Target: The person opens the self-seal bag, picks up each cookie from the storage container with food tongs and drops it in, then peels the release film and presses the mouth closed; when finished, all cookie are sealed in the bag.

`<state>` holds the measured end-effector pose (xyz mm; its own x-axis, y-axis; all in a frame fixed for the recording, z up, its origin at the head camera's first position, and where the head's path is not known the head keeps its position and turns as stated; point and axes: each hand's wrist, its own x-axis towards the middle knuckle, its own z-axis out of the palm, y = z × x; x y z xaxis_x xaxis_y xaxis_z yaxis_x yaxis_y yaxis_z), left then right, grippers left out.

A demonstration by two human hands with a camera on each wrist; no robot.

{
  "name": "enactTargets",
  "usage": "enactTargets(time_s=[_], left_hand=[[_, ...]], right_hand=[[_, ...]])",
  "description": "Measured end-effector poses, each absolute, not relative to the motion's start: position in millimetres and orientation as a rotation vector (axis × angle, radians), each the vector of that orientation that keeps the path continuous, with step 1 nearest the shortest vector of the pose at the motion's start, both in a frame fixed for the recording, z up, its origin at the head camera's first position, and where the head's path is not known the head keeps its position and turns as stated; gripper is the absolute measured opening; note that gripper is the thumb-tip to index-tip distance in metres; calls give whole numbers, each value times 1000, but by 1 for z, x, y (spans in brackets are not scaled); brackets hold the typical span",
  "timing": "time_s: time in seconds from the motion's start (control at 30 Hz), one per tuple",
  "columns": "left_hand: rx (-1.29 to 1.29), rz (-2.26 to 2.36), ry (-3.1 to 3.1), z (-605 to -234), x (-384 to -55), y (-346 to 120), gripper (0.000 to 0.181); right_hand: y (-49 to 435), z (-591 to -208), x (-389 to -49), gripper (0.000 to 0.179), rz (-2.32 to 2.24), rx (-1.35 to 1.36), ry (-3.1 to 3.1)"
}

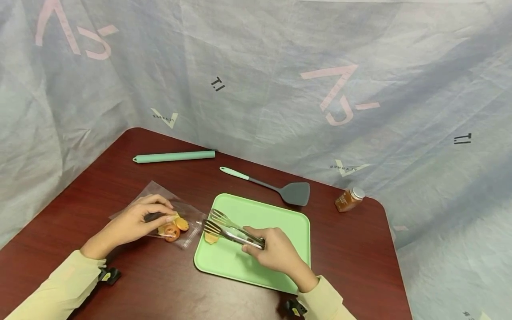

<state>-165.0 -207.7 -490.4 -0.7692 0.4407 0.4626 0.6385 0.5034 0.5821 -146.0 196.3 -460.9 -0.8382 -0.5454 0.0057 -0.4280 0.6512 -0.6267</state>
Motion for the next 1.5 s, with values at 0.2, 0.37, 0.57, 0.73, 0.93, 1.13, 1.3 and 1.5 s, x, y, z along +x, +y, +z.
enactTargets(time_s=[0.2,0.37,0.57,0.73,0.93,1.13,1.3,1.5], left_hand=[[-915,-1114,-2492,-490,-165,-208,17],[-900,-1118,-2500,-490,-165,-208,15],[-905,-1111,-2509,-491,-166,-207,13],[-910,-1119,-2511,-492,-165,-206,13],[-898,-1119,-2518,-492,-164,-207,14],[-900,-1114,-2509,-492,-165,-207,14],[-928,-1117,-2471,-491,-166,-206,16],[-941,-1118,-2462,-490,-166,-208,16]], right_hand=[[212,-463,-139,49,-890,-1045,2739],[218,-467,-132,50,-793,-1222,2794],[216,-471,-132,52,-734,-1213,2825],[214,-474,-134,52,-703,-1196,2834],[212,-476,-136,51,-684,-1153,2841],[211,-476,-136,49,-702,-1136,2826],[213,-475,-134,50,-672,-1140,2842],[213,-474,-134,51,-644,-1191,2881]])
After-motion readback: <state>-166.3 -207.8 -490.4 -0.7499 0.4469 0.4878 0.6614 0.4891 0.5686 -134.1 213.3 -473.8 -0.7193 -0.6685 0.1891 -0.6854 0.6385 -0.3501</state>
